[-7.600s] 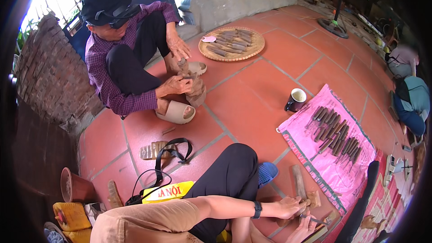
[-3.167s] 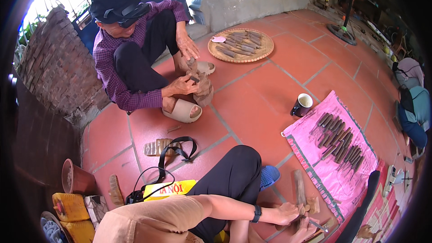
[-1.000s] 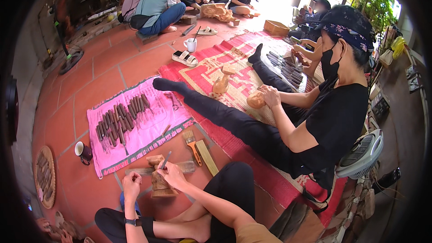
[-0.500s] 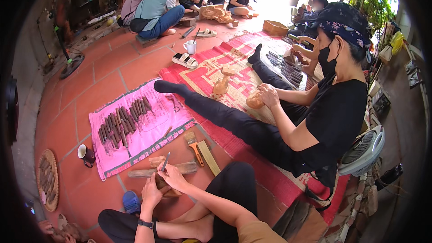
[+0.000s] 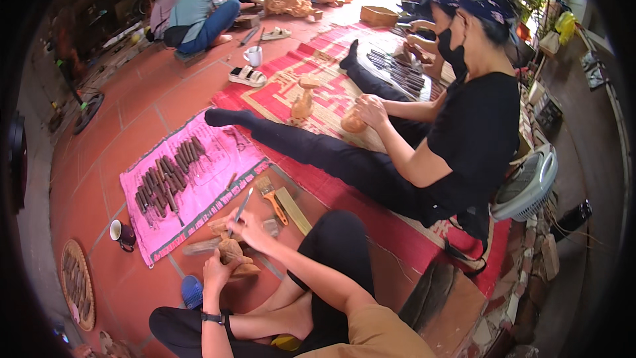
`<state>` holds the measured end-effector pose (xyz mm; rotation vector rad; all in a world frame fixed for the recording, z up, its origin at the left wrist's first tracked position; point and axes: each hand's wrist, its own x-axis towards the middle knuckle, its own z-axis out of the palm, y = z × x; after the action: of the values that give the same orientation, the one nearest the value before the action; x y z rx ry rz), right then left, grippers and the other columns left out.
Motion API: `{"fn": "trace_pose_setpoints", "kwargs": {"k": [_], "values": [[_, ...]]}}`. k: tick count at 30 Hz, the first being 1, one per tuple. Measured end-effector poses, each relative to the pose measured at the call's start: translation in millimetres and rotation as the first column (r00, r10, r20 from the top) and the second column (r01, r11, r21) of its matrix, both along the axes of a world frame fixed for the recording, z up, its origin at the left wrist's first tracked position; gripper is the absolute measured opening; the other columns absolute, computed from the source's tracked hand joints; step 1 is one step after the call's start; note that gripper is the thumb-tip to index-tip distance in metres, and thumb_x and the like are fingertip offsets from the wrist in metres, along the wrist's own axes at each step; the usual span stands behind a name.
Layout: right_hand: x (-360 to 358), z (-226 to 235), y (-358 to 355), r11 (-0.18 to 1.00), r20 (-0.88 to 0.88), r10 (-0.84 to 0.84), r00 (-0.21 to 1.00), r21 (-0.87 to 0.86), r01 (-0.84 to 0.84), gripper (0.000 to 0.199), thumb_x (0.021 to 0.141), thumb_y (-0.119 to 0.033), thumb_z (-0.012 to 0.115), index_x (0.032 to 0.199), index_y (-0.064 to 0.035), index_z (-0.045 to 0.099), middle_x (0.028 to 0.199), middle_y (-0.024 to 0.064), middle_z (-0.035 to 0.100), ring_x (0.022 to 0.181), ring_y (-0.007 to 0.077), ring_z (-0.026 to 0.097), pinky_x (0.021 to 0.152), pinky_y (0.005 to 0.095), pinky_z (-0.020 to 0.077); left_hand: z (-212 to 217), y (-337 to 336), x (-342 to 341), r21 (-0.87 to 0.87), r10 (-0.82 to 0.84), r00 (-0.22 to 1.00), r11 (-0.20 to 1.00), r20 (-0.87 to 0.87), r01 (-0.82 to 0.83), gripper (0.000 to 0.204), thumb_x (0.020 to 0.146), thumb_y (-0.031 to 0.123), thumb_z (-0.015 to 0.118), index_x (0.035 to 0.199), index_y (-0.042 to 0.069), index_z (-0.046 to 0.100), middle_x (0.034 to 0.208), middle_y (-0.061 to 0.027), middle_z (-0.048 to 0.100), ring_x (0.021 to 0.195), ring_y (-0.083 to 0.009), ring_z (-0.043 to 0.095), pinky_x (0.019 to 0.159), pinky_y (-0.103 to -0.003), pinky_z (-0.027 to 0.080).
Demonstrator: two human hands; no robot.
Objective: The person sits on the floor and uses a small knife to carve a piece of wood held in their left hand. They repeatedly scrape and shape the wood, occasionally rotating it to access different sides. Other people are visible in the background performing similar tasks.
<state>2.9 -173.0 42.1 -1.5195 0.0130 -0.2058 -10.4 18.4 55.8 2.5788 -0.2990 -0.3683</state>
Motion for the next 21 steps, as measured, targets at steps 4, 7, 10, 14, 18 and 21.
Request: {"fn": "trace_pose_setpoints", "kwargs": {"k": [4,7,10,14,18,21], "values": [[1,21,-93,0.977,-0.042,-0.077,0.996,-0.204,0.067,0.019,0.100,-0.018,0.055,0.094,-0.0022,0.064,0.088,0.0038,0.065,0.089,0.0135,0.061,0.084,0.0323,0.0484,11,-10,-6,-0.021,-0.022,0.999,1.000,-0.023,0.022,0.076,0.072,0.051,0.079,0.116,-0.006,0.057,0.097,-0.0288,0.069,0.094,-0.0447,0.067,0.083,-0.051,0.052],[0,30,-167,0.975,-0.122,-0.008,0.992,-0.222,-0.020,0.015,0.099,-0.016,0.057,0.097,-0.0029,0.064,0.090,0.0021,0.067,0.087,0.0111,0.061,0.080,0.0295,0.0492,1,-3,-1,-0.033,-0.036,0.999,0.999,-0.001,0.036,0.077,0.072,0.051,0.078,0.117,-0.007,0.057,0.098,-0.0291,0.069,0.095,-0.0440,0.067,0.084,-0.050,0.052],[-11,18,-248,0.998,-0.235,-0.023,0.972,0.053,0.036,0.013,0.097,-0.017,0.059,0.102,-0.0062,0.063,0.101,0.0061,0.070,0.094,0.0158,0.067,0.081,0.0292,0.0533,-11,1,0,-0.048,-0.027,0.999,0.998,0.035,0.028,0.079,0.073,0.052,0.077,0.120,-0.009,0.056,0.099,-0.0296,0.069,0.096,-0.0438,0.067,0.085,-0.050,0.052],[-30,-21,-297,0.881,-0.365,-0.331,0.870,0.210,0.423,0.015,0.098,-0.022,0.056,0.101,-0.0077,0.059,0.100,0.0086,0.071,0.090,0.0170,0.068,0.078,0.0321,0.0541,9,-11,-3,-0.054,-0.057,0.998,0.997,-0.003,0.057,0.082,0.074,0.052,0.077,0.122,-0.010,0.054,0.099,-0.0300,0.069,0.097,-0.0438,0.067,0.085,-0.050,0.052],[-10,5,-218,0.991,-0.233,-0.121,0.965,0.032,0.132,0.015,0.096,-0.020,0.061,0.099,-0.0062,0.066,0.096,0.0043,0.070,0.084,0.0122,0.065,0.075,0.0278,0.0520,0,1,-1,-0.035,-0.025,0.999,0.999,0.036,0.026,0.078,0.073,0.051,0.078,0.120,-0.007,0.056,0.099,-0.0287,0.069,0.098,-0.0437,0.067,0.085,-0.050,0.052],[5,17,-152,0.997,-0.188,-0.006,0.982,-0.072,-0.008,0.016,0.095,-0.020,0.063,0.100,-0.0051,0.068,0.089,0.0008,0.067,0.077,0.0087,0.061,0.071,0.0258,0.0499,3,-6,-4,-0.050,-0.037,0.999,0.998,0.007,0.037,0.076,0.072,0.051,0.078,0.119,-0.005,0.057,0.099,-0.0282,0.069,0.098,-0.0439,0.066,0.085,-0.050,0.052]]}}
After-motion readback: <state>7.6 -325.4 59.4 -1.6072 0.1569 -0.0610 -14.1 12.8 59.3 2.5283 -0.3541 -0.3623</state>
